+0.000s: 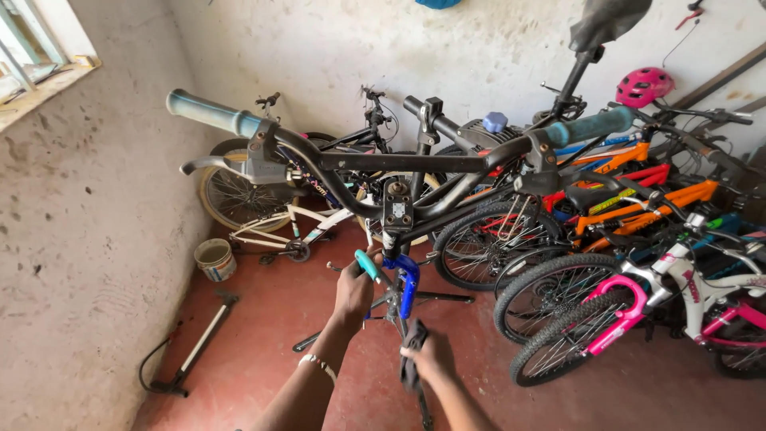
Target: The person uses a screwdriver to tighten bolts on the handlebars of a bicycle mounted on a repair stand. They wipe the handlebars with a cloth and then reach into a toolbox to retrieve a cable.
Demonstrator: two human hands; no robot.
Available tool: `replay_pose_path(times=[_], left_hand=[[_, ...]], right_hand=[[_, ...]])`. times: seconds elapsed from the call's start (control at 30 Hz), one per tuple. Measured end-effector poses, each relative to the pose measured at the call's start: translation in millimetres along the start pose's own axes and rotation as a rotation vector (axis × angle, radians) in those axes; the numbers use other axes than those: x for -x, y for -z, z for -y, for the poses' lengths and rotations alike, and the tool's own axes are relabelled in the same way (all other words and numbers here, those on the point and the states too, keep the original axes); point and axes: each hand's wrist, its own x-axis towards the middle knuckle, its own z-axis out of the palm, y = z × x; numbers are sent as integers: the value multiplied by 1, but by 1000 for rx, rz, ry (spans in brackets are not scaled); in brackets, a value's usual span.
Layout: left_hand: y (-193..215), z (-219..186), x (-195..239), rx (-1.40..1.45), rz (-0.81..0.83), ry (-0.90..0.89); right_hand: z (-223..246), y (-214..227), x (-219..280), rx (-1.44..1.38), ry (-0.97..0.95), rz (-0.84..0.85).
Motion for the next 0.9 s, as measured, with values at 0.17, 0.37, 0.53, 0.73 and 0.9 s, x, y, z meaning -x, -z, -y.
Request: replay_pose_path(times=[0.17, 0.37, 0.53, 0.73, 0.9], left_hand=[[-6, 59, -3, -246, -374, -30], [-13, 84, 37, 96, -45, 278], [-23, 67, 71, 351, 270, 311], [-20, 31, 90, 362, 438, 171], [-11, 18, 90, 336, 450, 54]], right_hand=[[-37, -36, 35, -197, -313, -65], [-2, -2, 59, -669, -544, -90], [51, 39, 93, -946, -216, 14], [83, 63, 114, -1077, -128, -54], [98, 77, 125, -1294, -153, -192]])
